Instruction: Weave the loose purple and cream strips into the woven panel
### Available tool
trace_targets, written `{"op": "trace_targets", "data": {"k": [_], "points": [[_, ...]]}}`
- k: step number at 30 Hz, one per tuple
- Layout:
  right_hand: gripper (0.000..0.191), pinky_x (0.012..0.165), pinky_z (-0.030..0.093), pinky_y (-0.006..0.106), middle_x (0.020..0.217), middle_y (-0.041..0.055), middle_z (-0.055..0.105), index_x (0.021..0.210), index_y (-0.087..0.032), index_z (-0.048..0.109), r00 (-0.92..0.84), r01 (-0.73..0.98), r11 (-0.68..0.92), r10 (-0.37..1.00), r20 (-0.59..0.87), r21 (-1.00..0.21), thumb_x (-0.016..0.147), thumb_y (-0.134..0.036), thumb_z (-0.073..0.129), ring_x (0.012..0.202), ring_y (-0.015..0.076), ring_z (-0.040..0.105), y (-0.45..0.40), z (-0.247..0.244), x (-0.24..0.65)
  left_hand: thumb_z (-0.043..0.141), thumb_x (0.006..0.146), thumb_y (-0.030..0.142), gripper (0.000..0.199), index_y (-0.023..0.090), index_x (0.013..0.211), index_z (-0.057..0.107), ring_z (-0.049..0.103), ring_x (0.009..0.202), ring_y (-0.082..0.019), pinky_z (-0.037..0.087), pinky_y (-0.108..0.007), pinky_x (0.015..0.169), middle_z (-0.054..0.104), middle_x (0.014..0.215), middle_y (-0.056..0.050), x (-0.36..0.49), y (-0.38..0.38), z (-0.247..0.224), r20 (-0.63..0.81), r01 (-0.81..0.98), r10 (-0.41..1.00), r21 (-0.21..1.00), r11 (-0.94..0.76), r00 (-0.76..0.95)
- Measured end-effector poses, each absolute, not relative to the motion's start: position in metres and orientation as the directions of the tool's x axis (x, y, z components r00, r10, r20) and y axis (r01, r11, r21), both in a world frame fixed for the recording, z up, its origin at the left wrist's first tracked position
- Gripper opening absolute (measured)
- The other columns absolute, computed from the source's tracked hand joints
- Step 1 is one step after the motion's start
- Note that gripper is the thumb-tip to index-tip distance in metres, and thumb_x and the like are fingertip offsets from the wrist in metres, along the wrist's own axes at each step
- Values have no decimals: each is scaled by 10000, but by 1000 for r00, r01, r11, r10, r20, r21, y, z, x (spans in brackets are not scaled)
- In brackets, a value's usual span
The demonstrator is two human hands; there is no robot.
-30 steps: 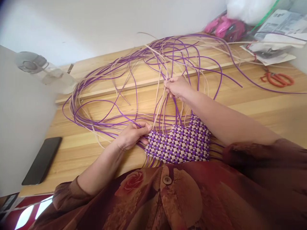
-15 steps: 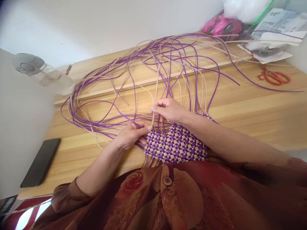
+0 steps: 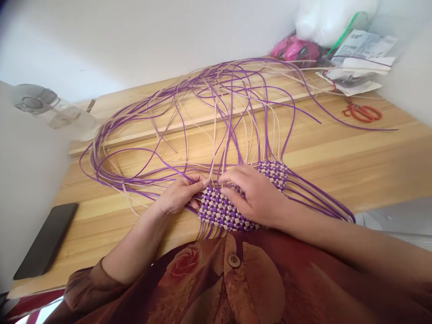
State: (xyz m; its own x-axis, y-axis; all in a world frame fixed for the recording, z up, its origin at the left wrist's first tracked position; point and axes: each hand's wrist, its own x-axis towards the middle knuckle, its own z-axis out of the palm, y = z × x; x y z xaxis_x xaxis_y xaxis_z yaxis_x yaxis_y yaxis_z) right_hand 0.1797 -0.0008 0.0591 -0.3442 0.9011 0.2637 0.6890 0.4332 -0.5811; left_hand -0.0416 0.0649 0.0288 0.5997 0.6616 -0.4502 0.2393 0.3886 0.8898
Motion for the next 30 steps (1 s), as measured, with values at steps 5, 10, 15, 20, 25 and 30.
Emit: {"op": "trace_targets", "data": {"k": [5,10,15,20,25,30], "points": [[327,1045,403,441,1196,101,626,1190,-208,589,-353,733,446,895,273,-513,886,-329,603,1180,261,532,-35,37,194,708,751,515,385,154,824,596,525,449,-47,467,-140,406,575,623,32,-43,67,27,-421,297,725,906,302,545],[381,1058,382,451,1206,110,619,1202,-197,591,-411,715,506,863,295,-483,873,-386,625,1198,267,512,-27,18,196,663,788,498,353,155,807,581,559,454,-68,494,-166,418,557,607,36,-44,70,25,-398,385,754,899,207,524],[392,1067,376,462,1234,121,604,1223,-198,595,-471,689,557,831,297,-463,879,-384,612,1203,264,510,-22,16,196,577,840,492,318,175,825,578,582,447,-94,481,-202,429,637,677,-1,-46,75,30,-401,475,812,862,177,424],[385,1064,383,480,1243,122,607,1229,-214,597,-477,689,567,824,307,-452,880,-375,607,1213,277,510,-20,17,196,511,870,445,296,184,815,642,634,565,-175,485,-281,570,664,659,-46,-65,98,31,-130,756,967,649,-85,221],[351,1058,401,479,1243,114,612,1212,-226,598,-484,688,571,821,303,-447,889,-363,589,1227,278,506,-18,15,197,507,848,279,346,144,1156,590,671,940,-294,477,-389,844,709,895,-125,-95,124,30,93,862,992,507,25,-84],[348,1076,395,507,1278,100,598,1222,-249,589,-486,710,563,827,284,-422,894,-365,581,1252,283,493,-17,10,200,495,828,184,466,111,1288,509,651,1026,-301,454,-401,924,697,1006,-157,-107,133,24,120,800,975,594,80,-186]]}}
